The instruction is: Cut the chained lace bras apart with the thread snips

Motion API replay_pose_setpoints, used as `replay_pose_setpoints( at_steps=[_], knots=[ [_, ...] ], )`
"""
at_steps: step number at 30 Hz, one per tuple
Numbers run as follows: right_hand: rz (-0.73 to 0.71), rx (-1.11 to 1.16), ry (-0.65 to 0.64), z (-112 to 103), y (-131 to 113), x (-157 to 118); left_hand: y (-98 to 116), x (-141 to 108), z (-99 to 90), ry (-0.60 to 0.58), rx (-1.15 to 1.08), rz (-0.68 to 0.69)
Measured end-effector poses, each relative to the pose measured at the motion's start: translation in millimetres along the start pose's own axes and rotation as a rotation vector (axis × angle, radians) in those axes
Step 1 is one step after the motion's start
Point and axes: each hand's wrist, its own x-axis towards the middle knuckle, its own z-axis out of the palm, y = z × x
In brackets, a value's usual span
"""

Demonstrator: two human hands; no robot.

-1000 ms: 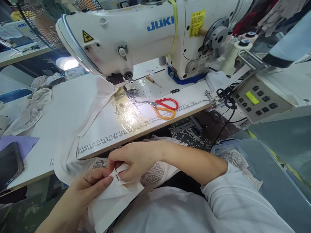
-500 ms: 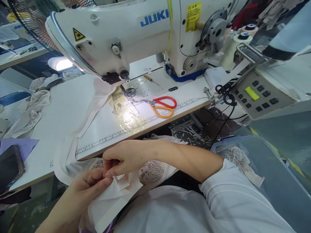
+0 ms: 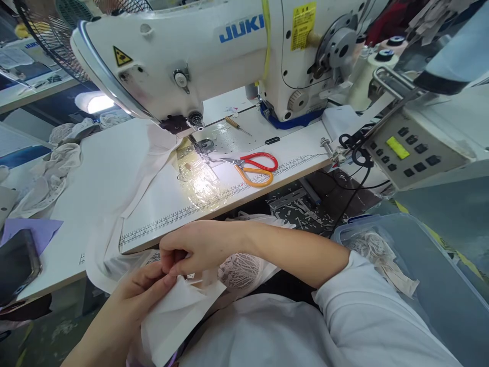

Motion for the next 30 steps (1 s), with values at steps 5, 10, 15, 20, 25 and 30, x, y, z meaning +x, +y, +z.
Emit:
replay_pose_setpoints(
  at_steps=[5, 10, 15, 20, 25, 30],
  knots=[
    [0.111, -0.29, 0.215, -9, 0, -13, 3, -4, 4.7, 0.18, -0.029, -0.022],
    [0.509, -0.839, 0.599, -54, 23, -53, -4, -7, 8.8, 0.314, -0.139, -0.041],
    [0.831, -1.093, 0.571, -83, 44, -77, -13, -3, 9.9, 0.396, -0.239, -0.02],
    [0.896, -1.155, 0.437, -88, 42, -66, -14, -2, 7.3, 0.316, -0.272, -0.028],
    [0.9, -1.17, 0.483, -82, 26, -71, -19, -4, 2.6, 0.277, -0.282, -0.002],
    [0.602, -0.621, 0.557, -37, 3, -92, -25, 1, -0.6, 0.274, -0.264, 0.036]
  ],
)
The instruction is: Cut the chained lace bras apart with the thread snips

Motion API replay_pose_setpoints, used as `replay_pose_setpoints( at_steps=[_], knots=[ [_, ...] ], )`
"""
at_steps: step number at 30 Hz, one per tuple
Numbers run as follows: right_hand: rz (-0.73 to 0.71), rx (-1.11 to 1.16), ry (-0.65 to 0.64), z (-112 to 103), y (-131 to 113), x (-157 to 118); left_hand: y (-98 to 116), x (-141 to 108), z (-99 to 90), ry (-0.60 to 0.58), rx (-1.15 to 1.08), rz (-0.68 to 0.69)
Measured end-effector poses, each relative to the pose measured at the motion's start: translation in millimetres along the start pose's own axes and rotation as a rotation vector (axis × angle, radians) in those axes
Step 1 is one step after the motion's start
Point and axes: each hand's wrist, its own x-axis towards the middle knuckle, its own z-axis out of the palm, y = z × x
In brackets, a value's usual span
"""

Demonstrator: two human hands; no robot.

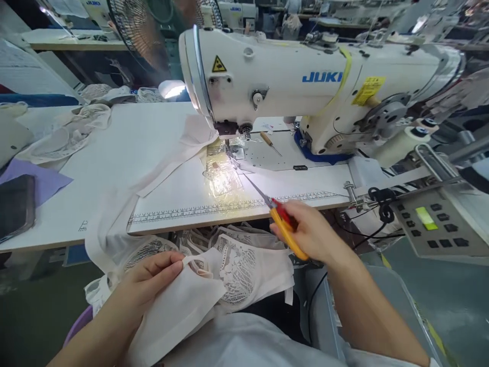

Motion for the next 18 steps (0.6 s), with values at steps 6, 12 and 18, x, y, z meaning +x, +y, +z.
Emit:
replay_pose_setpoints(
  at_steps=[6, 12, 18],
  knots=[
    [-0.235, 0.432, -0.506, 63, -27, -40, -4, 10, -3.9, -0.096, 0.076, 0.069],
    [-0.208, 0.434, -0.584, 88, -29, -48, -4, 12, -3.1, -0.09, 0.109, 0.124],
    [-0.201, 0.415, -0.588, 90, -37, -44, -7, 11, -0.7, -0.077, 0.144, 0.156]
  ],
)
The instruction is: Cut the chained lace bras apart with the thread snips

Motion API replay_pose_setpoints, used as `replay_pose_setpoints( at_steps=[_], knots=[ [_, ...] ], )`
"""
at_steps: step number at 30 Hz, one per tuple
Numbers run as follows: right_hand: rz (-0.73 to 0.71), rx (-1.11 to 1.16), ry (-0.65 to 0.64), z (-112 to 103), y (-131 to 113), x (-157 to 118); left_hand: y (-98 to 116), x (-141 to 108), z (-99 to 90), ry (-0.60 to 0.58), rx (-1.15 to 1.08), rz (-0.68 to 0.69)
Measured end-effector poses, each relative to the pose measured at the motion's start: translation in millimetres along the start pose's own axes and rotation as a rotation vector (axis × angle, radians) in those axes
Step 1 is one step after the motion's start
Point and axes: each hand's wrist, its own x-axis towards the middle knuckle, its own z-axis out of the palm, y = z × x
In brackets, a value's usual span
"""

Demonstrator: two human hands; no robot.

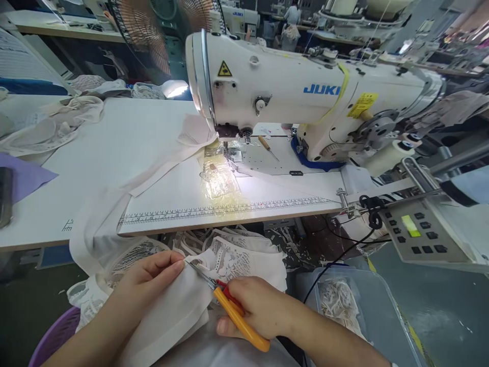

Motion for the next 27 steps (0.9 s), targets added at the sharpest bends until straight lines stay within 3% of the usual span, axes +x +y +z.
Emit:
replay_pose_setpoints(
  at_steps=[15, 20, 27],
  knots=[
    [0.015, -0.019, 0.093, 9, -10, 13, 12, -4, 6.1, 0.078, 0.122, 0.009],
    [0.111, -0.045, 0.133, 14, -16, 17, 11, -5, 4.8, 0.069, 0.146, 0.039],
    [0.082, 0.097, 0.194, 13, -8, 14, 11, -5, 3.3, 0.048, 0.18, 0.083]
  ],
)
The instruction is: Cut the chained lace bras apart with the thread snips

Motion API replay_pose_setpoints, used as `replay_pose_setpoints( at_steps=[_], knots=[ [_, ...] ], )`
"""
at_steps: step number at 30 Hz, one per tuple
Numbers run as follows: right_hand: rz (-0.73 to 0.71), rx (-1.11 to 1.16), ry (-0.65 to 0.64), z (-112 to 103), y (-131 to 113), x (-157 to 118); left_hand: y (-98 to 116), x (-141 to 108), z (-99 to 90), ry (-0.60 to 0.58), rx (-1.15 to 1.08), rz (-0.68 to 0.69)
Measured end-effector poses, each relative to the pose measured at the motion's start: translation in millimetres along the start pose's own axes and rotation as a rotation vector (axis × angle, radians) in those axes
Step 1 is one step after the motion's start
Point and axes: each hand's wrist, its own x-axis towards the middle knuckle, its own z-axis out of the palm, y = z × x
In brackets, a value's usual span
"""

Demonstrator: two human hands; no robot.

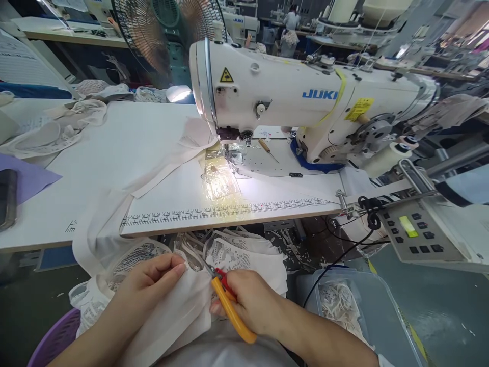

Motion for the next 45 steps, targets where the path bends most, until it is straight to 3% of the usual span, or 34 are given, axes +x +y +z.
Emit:
replay_pose_setpoints(
  at_steps=[3, 7, 9, 13, 19, 23, 26, 35, 40, 42, 45],
  knots=[
    [-0.008, -0.018, 0.168, -15, -3, 0, -3, -4, 1.9, -0.017, 0.017, 0.031],
    [-0.142, 0.164, 0.325, -31, -22, 4, -13, -11, 6.5, -0.045, 0.028, 0.139],
    [-0.177, 0.282, 0.322, -32, -31, 9, -14, -13, 9.3, -0.069, 0.072, 0.22],
    [-0.128, 0.398, 0.186, -23, -39, 20, -5, -15, 16.0, -0.093, 0.177, 0.293],
    [-0.205, 0.119, 0.308, -32, -29, 12, 5, -14, 18.5, -0.136, 0.447, 0.384],
    [-0.218, 0.094, 0.506, -53, -12, -3, 3, -9, 4.2, -0.181, 0.797, 0.35],
    [-0.217, 0.114, 0.613, -65, -1, -16, 2, -4, -9.3, -0.146, 0.91, 0.345],
    [-0.147, 0.042, 0.722, -72, 6, -38, 17, -8, -32.0, -0.216, 0.692, 0.236],
    [-0.074, -0.119, 0.815, -74, 0, -33, 25, -15, -26.0, -0.197, 0.745, 0.366],
    [-0.062, -0.13, 0.771, -70, -9, -28, 26, -16, -19.8, -0.177, 0.798, 0.477],
    [-0.184, -0.119, 0.501, -56, -28, -16, 27, -16, -8.5, -0.164, 0.861, 0.622]
  ],
)
